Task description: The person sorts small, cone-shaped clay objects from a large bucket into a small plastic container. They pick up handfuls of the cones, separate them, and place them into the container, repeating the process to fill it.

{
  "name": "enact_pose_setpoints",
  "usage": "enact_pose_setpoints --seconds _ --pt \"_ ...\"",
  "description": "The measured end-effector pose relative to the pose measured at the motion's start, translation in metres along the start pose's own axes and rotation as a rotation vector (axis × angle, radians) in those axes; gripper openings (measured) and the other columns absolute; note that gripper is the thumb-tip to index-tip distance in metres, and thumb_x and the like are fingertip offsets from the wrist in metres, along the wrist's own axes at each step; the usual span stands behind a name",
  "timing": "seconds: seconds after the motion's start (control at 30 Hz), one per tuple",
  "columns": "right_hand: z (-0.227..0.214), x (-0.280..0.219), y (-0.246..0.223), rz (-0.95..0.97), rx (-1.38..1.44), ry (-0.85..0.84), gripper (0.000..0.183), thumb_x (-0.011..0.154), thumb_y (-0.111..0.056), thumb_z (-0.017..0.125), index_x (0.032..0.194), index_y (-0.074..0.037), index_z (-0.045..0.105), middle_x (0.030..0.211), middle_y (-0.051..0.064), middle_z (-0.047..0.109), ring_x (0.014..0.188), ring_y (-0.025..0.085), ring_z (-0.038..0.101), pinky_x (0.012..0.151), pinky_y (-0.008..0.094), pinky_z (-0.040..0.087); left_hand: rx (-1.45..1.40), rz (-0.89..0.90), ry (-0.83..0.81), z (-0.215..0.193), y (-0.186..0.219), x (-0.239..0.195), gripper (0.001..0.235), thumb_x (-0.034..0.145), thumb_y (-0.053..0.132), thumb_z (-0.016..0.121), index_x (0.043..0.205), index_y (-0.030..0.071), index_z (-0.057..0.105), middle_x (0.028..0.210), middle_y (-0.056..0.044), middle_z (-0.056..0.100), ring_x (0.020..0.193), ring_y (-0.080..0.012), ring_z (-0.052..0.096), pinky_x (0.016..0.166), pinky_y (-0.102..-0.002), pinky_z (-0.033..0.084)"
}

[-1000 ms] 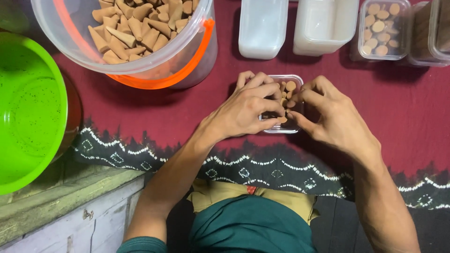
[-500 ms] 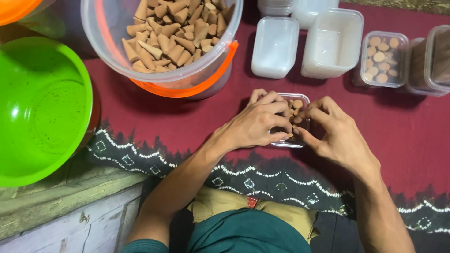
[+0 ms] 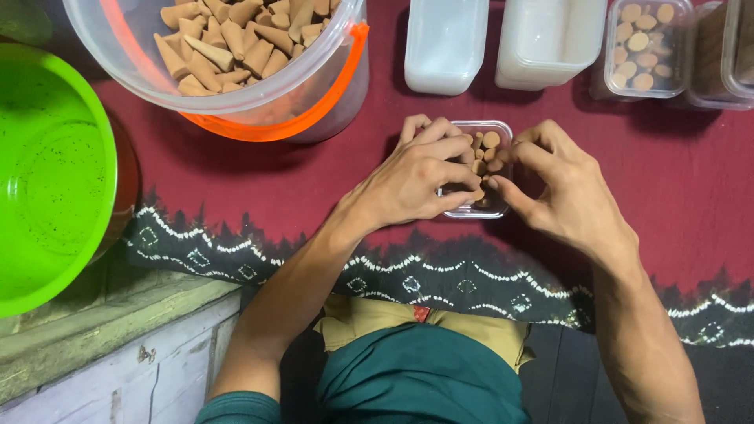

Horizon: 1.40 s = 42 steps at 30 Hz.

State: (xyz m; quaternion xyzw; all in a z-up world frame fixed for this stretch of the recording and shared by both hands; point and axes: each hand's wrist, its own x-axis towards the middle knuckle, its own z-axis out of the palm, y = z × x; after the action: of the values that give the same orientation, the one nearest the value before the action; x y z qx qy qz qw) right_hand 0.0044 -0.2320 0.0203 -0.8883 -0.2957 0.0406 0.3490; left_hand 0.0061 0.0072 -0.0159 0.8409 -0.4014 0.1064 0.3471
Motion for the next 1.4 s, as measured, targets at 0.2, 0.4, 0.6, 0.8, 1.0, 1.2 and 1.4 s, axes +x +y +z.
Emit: enact_pose_setpoints --seconds 0.2,0.4,0.6,0.8,1.0,1.2,1.4 --pt "-0.001 0.0 0.001 -0.025 -0.004 0.014 0.023 0.096 -0.018 0.075 0.113 -0.004 0.07 0.107 0.008 0.059 0.1 0.023 0.065 0.086 0.038 0.055 -0.009 -0.001 -0.001 0.0 -0.001 -0.001 0.013 0.087 0.029 0.085 0.092 0.018 0.08 0.098 0.005 0.063 0.106 -0.0227 0.053 0.09 -0.047 0.031" --pt "-0.001 0.001 0.0 -0.015 -0.002 0.012 0.022 0.095 -0.017 0.076 0.113 -0.005 0.071 0.106 0.008 0.058 0.099 0.023 0.063 0.087 0.037 0.054 -0.007 0.015 0.008 0.0 -0.001 -0.001 0.013 0.087 0.028 0.086 0.089 0.017 0.08 0.097 0.004 0.063 0.103 -0.0217 0.052 0.088 -0.046 0.031" --pt "-0.004 0.002 0.002 -0.023 0.032 -0.038 0.031 0.093 -0.023 0.074 0.12 -0.008 0.068 0.115 0.011 0.052 0.111 0.027 0.059 0.094 0.043 0.053 -0.017 0.008 -0.027 0.0 -0.002 -0.002 0.019 0.082 0.028 0.09 0.093 0.016 0.081 0.1 0.004 0.064 0.106 -0.0218 0.052 0.09 -0.047 0.031" --pt "-0.001 0.006 -0.001 -0.022 0.06 -0.074 0.053 0.082 -0.013 0.077 0.13 -0.003 0.057 0.133 0.019 0.04 0.121 0.035 0.054 0.104 0.048 0.049 -0.02 0.019 -0.003 0.0 0.0 0.0 0.021 0.081 0.03 0.091 0.084 0.013 0.078 0.098 0.003 0.065 0.105 -0.0223 0.053 0.091 -0.047 0.031" --pt "0.0 0.008 -0.003 -0.011 0.08 -0.088 0.05 0.083 -0.012 0.074 0.129 -0.006 0.058 0.135 0.02 0.039 0.124 0.036 0.051 0.104 0.049 0.048 0.01 0.026 -0.02 -0.007 0.003 0.0 0.018 0.085 0.027 0.088 0.082 0.013 0.078 0.1 0.003 0.064 0.105 -0.0225 0.052 0.09 -0.047 0.031" --pt "0.001 0.006 -0.001 -0.062 0.063 -0.038 0.042 0.09 -0.015 0.074 0.128 -0.003 0.06 0.132 0.02 0.042 0.119 0.036 0.054 0.104 0.049 0.05 -0.029 -0.032 0.027 -0.02 0.007 0.002 0.011 0.091 0.021 0.081 0.088 0.01 0.079 0.094 0.002 0.064 0.097 -0.0225 0.051 0.09 -0.043 0.032" --pt "0.003 0.004 0.002 -0.082 0.036 -0.018 0.04 0.092 -0.015 0.073 0.129 -0.003 0.062 0.131 0.018 0.044 0.12 0.035 0.055 0.104 0.048 0.05 -0.039 -0.048 0.068 -0.023 0.011 0.001 0.009 0.093 0.017 0.078 0.089 0.009 0.075 0.101 0.0 0.065 0.102 -0.0238 0.055 0.092 -0.044 0.033"
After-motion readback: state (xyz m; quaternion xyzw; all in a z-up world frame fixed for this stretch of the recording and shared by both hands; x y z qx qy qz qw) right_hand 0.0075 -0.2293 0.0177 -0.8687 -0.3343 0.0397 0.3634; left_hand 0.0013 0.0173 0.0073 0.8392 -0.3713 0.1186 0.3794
